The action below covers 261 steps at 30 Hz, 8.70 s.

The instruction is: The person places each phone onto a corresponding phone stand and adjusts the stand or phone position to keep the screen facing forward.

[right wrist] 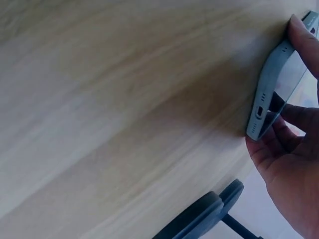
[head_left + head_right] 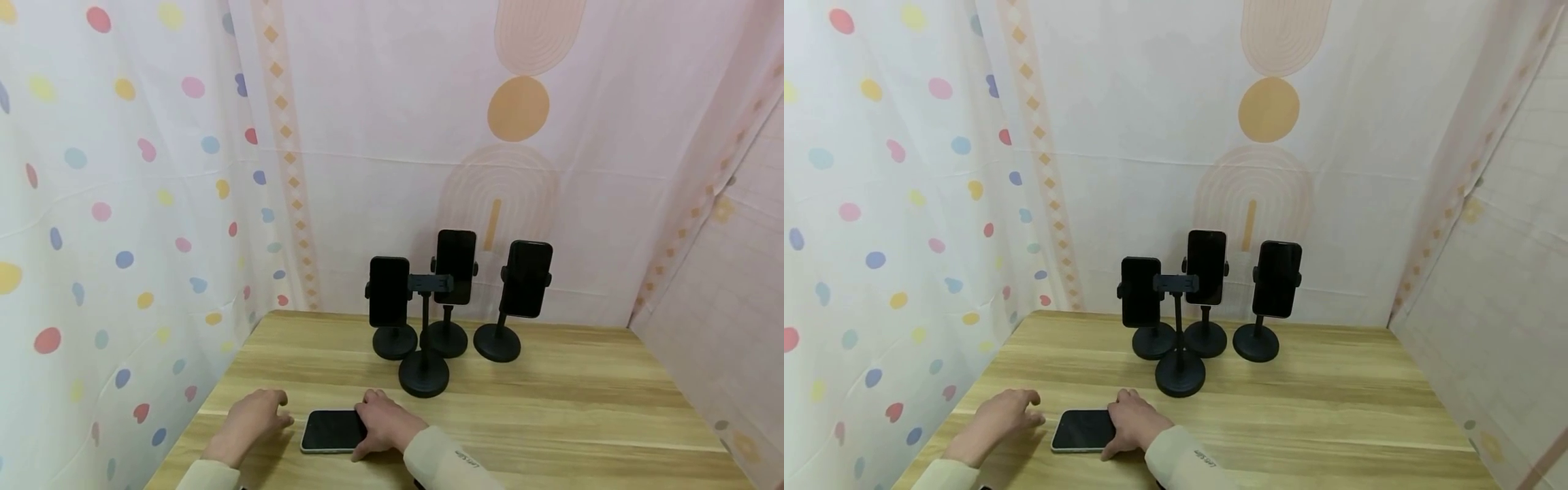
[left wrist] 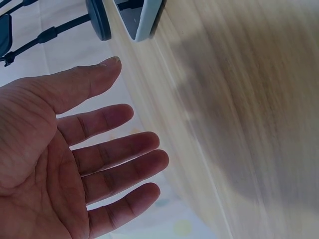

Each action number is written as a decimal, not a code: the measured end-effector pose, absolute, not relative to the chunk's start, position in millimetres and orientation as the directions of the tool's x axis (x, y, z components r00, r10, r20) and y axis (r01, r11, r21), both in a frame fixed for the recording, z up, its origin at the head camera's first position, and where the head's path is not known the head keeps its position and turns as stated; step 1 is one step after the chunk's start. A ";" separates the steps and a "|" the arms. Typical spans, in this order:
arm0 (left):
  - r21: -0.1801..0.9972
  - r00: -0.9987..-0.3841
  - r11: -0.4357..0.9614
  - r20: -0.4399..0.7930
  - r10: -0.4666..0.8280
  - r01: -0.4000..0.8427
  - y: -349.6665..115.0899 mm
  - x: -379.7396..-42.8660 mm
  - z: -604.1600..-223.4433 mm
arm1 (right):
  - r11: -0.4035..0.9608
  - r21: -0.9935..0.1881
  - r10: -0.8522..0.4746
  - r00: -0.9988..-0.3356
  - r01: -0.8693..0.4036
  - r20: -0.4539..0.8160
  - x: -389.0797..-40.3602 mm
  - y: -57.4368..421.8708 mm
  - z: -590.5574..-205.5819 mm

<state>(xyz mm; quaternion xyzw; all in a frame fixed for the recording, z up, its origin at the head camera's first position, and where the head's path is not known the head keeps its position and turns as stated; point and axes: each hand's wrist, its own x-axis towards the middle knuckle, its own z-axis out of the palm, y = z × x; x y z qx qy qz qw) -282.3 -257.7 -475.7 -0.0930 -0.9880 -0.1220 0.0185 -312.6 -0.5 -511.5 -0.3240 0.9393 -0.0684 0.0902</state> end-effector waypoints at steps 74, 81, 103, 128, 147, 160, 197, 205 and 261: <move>0.195 -0.973 0.954 0.073 0.217 0.228 -225.1 -285.6 -468.7 | 0.861 -0.364 -0.235 -0.912 -0.356 0.335 -279.6 54.5 -495.4; 0.179 -0.968 0.953 0.100 0.230 0.245 -217.8 -288.4 -471.2 | 0.860 -0.385 -0.187 -0.908 -0.336 0.374 -275.6 59.0 -492.1; 0.159 -0.954 0.941 0.097 0.285 0.297 -194.6 -295.6 -471.5 | 0.850 -0.474 0.000 -0.901 -0.229 0.435 -264.1 66.4 -485.4; 0.139 -0.937 0.931 0.141 0.319 0.338 -174.1 -296.5 -456.0 | 0.807 -0.528 0.117 -0.804 -0.266 0.583 -254.4 74.1 -466.2; 0.128 -0.910 0.911 0.195 0.366 0.393 -156.1 -300.7 -444.8 | 0.782 -0.559 0.171 -0.766 -0.277 0.620 -250.7 74.1 -450.8; 0.104 -0.876 0.890 0.257 0.408 0.445 -148.9 -302.7 -435.4 | 0.755 -0.593 0.200 -0.765 -0.278 0.613 -248.3 74.3 -439.3; 0.045 -0.814 0.873 0.388 0.433 0.486 -126.5 -315.1 -398.8 | 0.715 -0.588 0.247 -0.649 -0.379 0.720 -254.9 81.4 -412.1; 0.049 -0.801 0.864 0.406 0.441 0.501 -121.6 -316.8 -385.6 | 0.709 -0.605 0.255 -0.668 -0.363 0.699 -257.2 82.2 -406.1; 0.128 -0.511 0.641 0.727 0.458 0.757 -71.8 -344.0 -322.6 | 0.463 -0.857 0.318 -0.860 -0.227 0.400 -271.4 75.4 -360.9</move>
